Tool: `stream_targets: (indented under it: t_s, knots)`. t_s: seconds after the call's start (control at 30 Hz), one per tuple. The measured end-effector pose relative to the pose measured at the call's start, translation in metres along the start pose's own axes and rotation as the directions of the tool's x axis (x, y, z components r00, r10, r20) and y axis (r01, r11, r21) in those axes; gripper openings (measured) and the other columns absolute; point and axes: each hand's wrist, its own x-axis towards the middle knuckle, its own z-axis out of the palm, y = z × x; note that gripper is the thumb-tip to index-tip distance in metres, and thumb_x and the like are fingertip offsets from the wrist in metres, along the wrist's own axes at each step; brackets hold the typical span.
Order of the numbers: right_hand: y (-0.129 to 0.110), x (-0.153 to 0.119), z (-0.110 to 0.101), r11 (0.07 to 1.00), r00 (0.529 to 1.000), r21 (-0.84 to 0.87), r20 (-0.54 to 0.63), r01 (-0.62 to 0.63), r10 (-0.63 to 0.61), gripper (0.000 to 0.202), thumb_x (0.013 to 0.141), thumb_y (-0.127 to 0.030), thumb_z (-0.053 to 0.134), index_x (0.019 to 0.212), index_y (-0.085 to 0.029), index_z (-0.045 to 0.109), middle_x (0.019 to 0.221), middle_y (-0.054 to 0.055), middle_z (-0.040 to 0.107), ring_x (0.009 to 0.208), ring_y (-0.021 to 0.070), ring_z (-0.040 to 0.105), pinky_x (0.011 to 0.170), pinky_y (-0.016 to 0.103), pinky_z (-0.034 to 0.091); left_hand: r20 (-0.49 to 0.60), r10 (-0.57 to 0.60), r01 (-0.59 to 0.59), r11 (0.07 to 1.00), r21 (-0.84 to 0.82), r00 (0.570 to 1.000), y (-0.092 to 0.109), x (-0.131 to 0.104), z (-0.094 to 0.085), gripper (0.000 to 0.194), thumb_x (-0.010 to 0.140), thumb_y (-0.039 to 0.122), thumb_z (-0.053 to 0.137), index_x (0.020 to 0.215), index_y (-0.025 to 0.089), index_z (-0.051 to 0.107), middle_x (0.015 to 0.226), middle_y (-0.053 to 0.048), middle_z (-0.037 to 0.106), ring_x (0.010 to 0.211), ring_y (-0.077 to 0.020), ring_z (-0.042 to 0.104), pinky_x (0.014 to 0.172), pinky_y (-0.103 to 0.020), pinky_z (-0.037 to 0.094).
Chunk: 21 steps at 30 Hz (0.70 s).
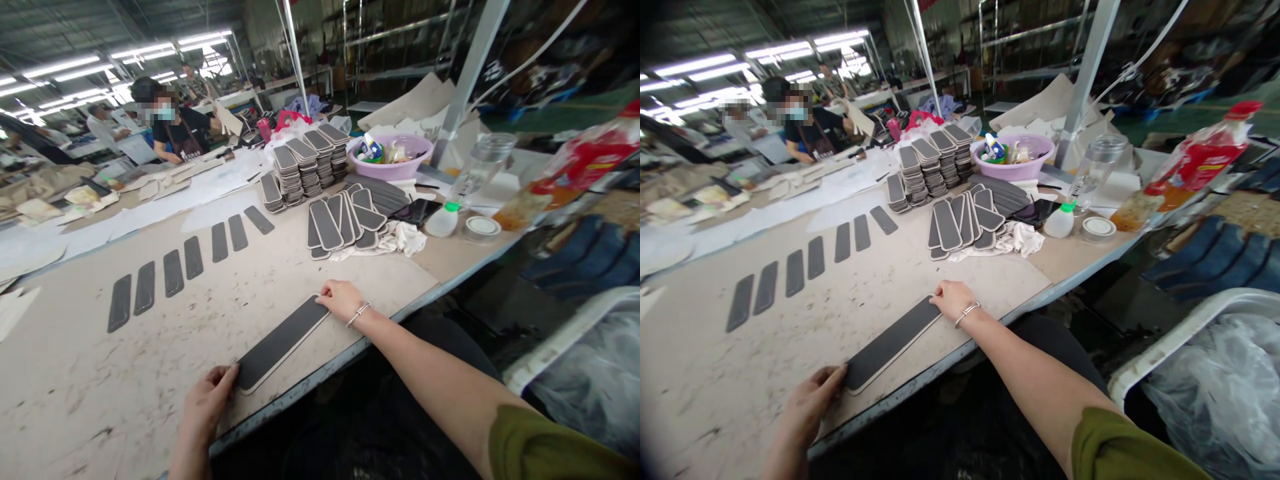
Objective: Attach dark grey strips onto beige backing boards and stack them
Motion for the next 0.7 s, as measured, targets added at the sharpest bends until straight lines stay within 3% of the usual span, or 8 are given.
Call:
stream_targets:
  t_s: [0.17, 0.37, 0.7]
  knots:
    - [-0.003, -0.002, 0.0, 0.998, 1.0, -0.061, 0.001, -0.015, 0.015, 0.018, 0.075, -0.04, 0.062, 0.077, -0.022, 0.063, 0.075, 0.0, 0.067, 0.072, 0.014, 0.06, 0.061, 0.023, 0.039, 0.016, 0.033, -0.036, 0.975, 0.22, 0.999, -0.009, 0.006, -0.003, 0.049, 0.065, 0.066, 0.05, 0.065, 0.018, 0.059, 0.047, 0.001, 0.051, 0.049, -0.0154, 0.048, 0.05, -0.025, 0.032]
    - [-0.009, -0.004, -0.001, 0.986, 1.0, -0.168, 0.008, -0.007, 0.008, 0.02, 0.081, -0.041, 0.056, 0.082, -0.022, 0.064, 0.078, 0.001, 0.067, 0.076, 0.0153, 0.06, 0.065, 0.023, 0.039, 0.005, 0.036, -0.036, 0.934, 0.355, 0.999, -0.006, 0.01, 0.0, 0.041, 0.071, 0.058, 0.048, 0.064, 0.019, 0.059, 0.049, 0.0, 0.054, 0.053, -0.0172, 0.052, 0.051, -0.025, 0.031]
    - [-0.012, -0.01, 0.007, 0.939, 0.995, -0.334, -0.002, 0.089, -0.095, 0.022, 0.088, -0.037, 0.047, 0.088, -0.019, 0.059, 0.081, 0.005, 0.067, 0.075, 0.0175, 0.06, 0.067, 0.026, 0.037, -0.055, 0.047, -0.023, 0.926, 0.377, 0.997, -0.003, 0.007, 0.004, 0.034, 0.072, 0.05, 0.05, 0.061, 0.019, 0.059, 0.05, -0.001, 0.058, 0.051, -0.0158, 0.053, 0.05, -0.025, 0.031]
